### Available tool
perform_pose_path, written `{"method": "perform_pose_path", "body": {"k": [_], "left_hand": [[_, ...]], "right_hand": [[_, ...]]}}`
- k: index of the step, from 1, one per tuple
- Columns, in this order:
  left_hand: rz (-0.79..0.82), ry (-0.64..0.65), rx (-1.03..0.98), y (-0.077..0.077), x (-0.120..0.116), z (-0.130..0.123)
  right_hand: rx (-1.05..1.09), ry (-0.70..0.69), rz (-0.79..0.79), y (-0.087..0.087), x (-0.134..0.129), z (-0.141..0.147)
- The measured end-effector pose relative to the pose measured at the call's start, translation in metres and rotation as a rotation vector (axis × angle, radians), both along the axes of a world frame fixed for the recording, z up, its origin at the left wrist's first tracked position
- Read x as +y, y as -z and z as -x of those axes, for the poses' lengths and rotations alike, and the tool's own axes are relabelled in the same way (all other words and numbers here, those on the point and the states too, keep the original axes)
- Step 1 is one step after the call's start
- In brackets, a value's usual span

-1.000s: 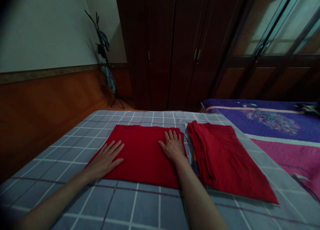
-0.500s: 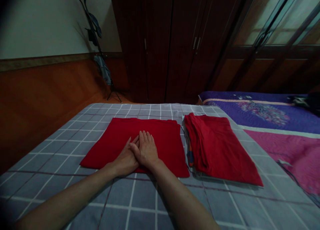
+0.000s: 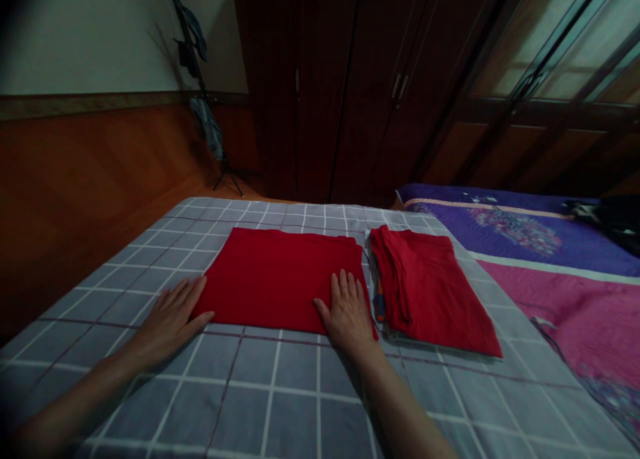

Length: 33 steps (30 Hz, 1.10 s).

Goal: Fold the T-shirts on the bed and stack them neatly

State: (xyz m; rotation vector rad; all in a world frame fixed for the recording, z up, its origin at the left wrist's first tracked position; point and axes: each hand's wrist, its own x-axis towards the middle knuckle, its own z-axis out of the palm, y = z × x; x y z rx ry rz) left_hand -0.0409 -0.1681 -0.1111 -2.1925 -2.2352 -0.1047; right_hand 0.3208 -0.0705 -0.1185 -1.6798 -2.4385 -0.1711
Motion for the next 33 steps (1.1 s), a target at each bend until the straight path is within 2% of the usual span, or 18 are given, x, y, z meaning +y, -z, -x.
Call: {"method": "perform_pose_path", "body": {"k": [2, 5, 8, 10, 12, 15, 18, 21, 23, 25, 30, 33], "left_hand": [[-0.019, 0.122, -0.047, -0.02, 0.013, -0.025], [0.017, 0.408, -0.141, -0.041, 0.048, -0.08], [0.105, 0.644, -0.218, -0.04, 0.095, -0.126], [0.172, 0.7, -0.214, -0.029, 0.127, -0.136], [0.189, 0.627, -0.188, -0.018, 0.155, -0.127], [0.129, 0.399, -0.166, -0.008, 0.183, -0.091], [0.072, 0.273, -0.167, -0.004, 0.192, -0.056], [0.008, 0.169, -0.182, 0.001, 0.193, -0.039], [-0.044, 0.091, -0.2, 0.002, 0.193, -0.037], [-0.084, 0.067, -0.227, 0.0, 0.195, -0.043], [-0.16, 0.159, -0.323, -0.015, 0.216, -0.071], [-0.189, 0.143, -0.375, -0.018, 0.235, -0.081]], "right_hand": [[-0.009, 0.001, -0.008, 0.0, -0.001, 0.002], [-0.005, -0.005, -0.014, 0.001, 0.0, 0.005], [0.006, -0.031, -0.04, 0.004, 0.002, 0.003], [0.022, -0.048, -0.059, 0.007, 0.003, 0.0], [0.046, -0.056, -0.068, 0.011, 0.003, -0.003], [0.076, -0.062, -0.066, 0.015, 0.005, -0.005], [0.093, -0.061, -0.074, 0.018, 0.005, -0.005], [0.088, -0.061, -0.091, 0.018, 0.006, -0.005], [0.08, -0.063, -0.097, 0.018, 0.006, -0.005], [0.075, -0.062, -0.097, 0.018, 0.005, -0.006], [0.096, -0.068, -0.08, 0.02, 0.005, -0.007], [0.113, -0.065, -0.07, 0.02, 0.004, -0.007]]}}
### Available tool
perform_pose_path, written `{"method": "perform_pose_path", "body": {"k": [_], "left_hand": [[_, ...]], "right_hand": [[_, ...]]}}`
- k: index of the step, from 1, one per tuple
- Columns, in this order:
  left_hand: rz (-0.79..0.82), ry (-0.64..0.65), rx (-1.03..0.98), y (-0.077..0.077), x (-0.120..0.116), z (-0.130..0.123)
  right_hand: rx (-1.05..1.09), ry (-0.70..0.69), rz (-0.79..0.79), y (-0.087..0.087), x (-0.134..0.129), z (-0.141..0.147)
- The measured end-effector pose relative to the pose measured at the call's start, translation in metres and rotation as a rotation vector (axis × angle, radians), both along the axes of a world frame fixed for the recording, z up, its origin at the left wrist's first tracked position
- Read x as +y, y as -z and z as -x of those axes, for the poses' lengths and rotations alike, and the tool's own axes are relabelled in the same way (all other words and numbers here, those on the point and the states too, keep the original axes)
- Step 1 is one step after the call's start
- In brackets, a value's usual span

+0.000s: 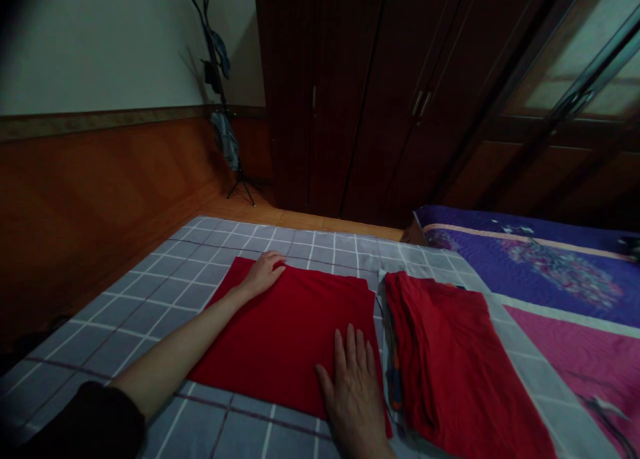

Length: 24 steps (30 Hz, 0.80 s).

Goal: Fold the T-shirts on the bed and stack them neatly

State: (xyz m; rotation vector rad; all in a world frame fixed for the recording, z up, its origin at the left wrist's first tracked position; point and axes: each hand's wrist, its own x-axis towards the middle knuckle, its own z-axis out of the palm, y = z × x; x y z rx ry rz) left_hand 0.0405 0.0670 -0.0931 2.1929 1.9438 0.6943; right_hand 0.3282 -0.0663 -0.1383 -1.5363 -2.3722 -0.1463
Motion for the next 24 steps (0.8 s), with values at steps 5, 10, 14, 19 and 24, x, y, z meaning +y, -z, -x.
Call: {"method": "perform_pose_path", "body": {"k": [5, 10, 14, 19, 24], "left_hand": [[0.028, -0.009, -0.056, 0.003, 0.015, 0.002], [0.084, -0.029, -0.127, 0.004, 0.027, 0.006], [0.131, -0.076, -0.246, 0.01, 0.039, 0.01], [0.117, -0.058, -0.478, 0.021, 0.039, 0.02], [0.06, -0.016, -0.726, 0.02, 0.034, 0.023]], "right_hand": [[0.003, -0.019, -0.015, 0.0, 0.0, -0.001], [0.011, -0.018, -0.053, 0.013, 0.001, -0.005], [0.048, -0.026, -0.021, 0.014, 0.001, -0.003], [0.082, -0.181, 0.182, -0.044, 0.035, 0.046], [0.332, -0.125, 0.305, -0.085, 0.117, 0.124]]}}
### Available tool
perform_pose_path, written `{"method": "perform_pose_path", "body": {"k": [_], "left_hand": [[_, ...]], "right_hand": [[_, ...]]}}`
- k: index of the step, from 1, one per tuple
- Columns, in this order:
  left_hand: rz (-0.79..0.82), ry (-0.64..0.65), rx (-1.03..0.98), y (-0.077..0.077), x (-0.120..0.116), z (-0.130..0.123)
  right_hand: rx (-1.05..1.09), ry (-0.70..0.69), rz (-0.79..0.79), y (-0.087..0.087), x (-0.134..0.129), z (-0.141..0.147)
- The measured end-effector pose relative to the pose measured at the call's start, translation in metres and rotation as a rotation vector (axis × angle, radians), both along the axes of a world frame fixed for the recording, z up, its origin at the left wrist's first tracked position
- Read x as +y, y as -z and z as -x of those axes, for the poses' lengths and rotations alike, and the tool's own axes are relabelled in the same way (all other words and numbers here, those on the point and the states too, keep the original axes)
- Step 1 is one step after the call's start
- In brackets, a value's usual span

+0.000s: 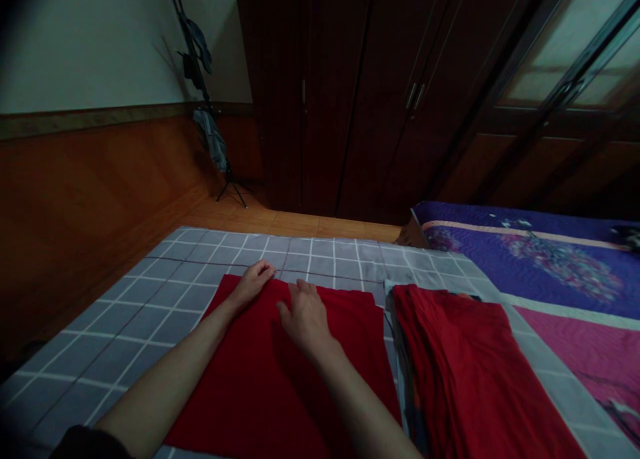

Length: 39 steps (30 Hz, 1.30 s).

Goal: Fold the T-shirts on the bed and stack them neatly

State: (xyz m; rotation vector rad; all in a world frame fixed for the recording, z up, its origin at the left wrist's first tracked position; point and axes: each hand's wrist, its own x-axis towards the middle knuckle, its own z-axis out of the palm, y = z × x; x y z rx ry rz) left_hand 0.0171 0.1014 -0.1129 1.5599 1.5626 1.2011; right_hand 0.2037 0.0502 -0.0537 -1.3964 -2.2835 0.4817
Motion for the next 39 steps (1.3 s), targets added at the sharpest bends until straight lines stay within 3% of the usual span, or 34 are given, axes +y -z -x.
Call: {"method": "perform_pose_path", "body": {"k": [4, 7, 10, 16, 20, 26, 34, 39], "left_hand": [[-0.039, 0.007, -0.173, -0.007, -0.001, -0.001], [-0.059, 0.015, -0.277, -0.013, -0.003, -0.004], [-0.045, 0.066, -0.356, -0.017, -0.006, -0.009], [0.045, 0.151, -0.442, -0.017, -0.011, -0.02], [0.127, 0.203, -0.439, -0.013, -0.011, -0.026], [0.171, 0.165, -0.46, -0.009, -0.01, -0.029], [0.13, 0.117, -0.643, -0.011, -0.008, -0.022], [0.12, 0.136, -0.745, -0.016, -0.01, -0.02]], "right_hand": [[0.138, 0.116, -0.009, 0.027, 0.041, 0.038], [0.273, 0.165, -0.011, 0.05, 0.049, 0.045], [0.432, 0.163, 0.005, 0.06, 0.052, 0.043], [0.778, 0.179, 0.126, 0.057, 0.069, 0.027], [0.98, 0.189, 0.335, 0.053, 0.075, 0.019], [1.193, 0.166, 0.582, 0.048, 0.078, 0.014], [1.207, 0.093, 0.765, 0.04, 0.073, 0.012], [1.166, 0.056, 0.814, 0.051, 0.065, 0.031]]}}
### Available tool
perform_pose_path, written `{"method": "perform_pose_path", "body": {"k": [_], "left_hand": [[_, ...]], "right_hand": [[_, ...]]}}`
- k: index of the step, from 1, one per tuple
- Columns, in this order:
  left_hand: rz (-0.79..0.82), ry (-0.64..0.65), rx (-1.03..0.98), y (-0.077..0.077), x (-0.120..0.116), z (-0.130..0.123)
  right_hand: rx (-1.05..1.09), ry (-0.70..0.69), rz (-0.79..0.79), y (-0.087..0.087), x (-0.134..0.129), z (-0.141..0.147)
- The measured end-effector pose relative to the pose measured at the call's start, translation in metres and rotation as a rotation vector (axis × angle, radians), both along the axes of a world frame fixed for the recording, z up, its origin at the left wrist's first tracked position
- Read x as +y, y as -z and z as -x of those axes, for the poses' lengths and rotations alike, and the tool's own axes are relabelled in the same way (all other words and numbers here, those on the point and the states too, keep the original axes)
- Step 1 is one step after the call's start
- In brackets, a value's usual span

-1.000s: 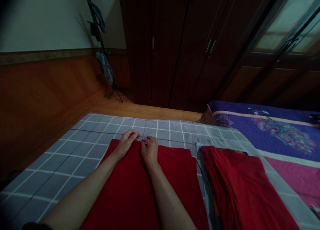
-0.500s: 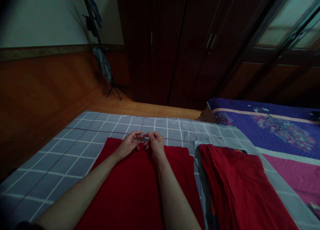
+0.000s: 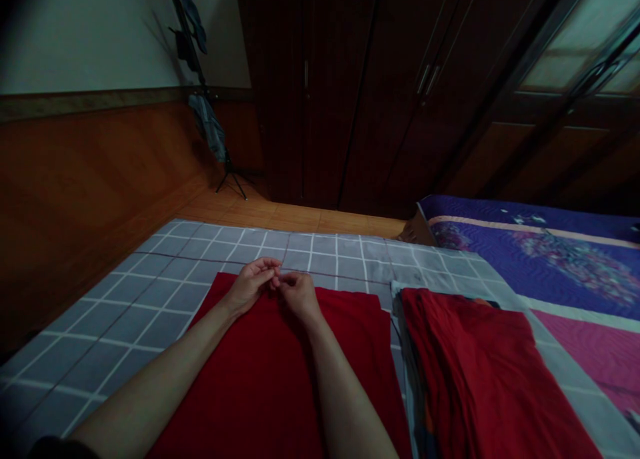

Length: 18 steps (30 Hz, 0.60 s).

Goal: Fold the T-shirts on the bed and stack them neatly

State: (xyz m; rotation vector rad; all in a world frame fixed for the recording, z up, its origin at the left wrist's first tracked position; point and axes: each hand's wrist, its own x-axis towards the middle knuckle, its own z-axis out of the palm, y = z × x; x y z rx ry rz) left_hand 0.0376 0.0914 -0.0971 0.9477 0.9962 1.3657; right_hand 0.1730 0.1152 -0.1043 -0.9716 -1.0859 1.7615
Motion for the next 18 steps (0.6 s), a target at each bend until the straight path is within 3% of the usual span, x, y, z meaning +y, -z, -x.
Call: {"method": "perform_pose_path", "body": {"k": [4, 9, 14, 18], "left_hand": [[-0.004, -0.015, -0.039, -0.003, -0.001, 0.001], [-0.015, 0.011, -0.022, -0.003, -0.002, -0.003], [0.014, 0.183, 0.38, 0.002, -0.004, -0.014], [0.008, 0.163, 0.523, 0.005, -0.003, -0.02]], "right_hand": [[0.042, 0.078, 0.05, 0.004, 0.006, -0.005], [0.156, 0.038, 0.102, -0.007, 0.009, -0.017], [0.241, 0.009, 0.136, -0.012, 0.011, -0.019], [0.278, 0.01, 0.135, -0.008, 0.012, -0.018]]}}
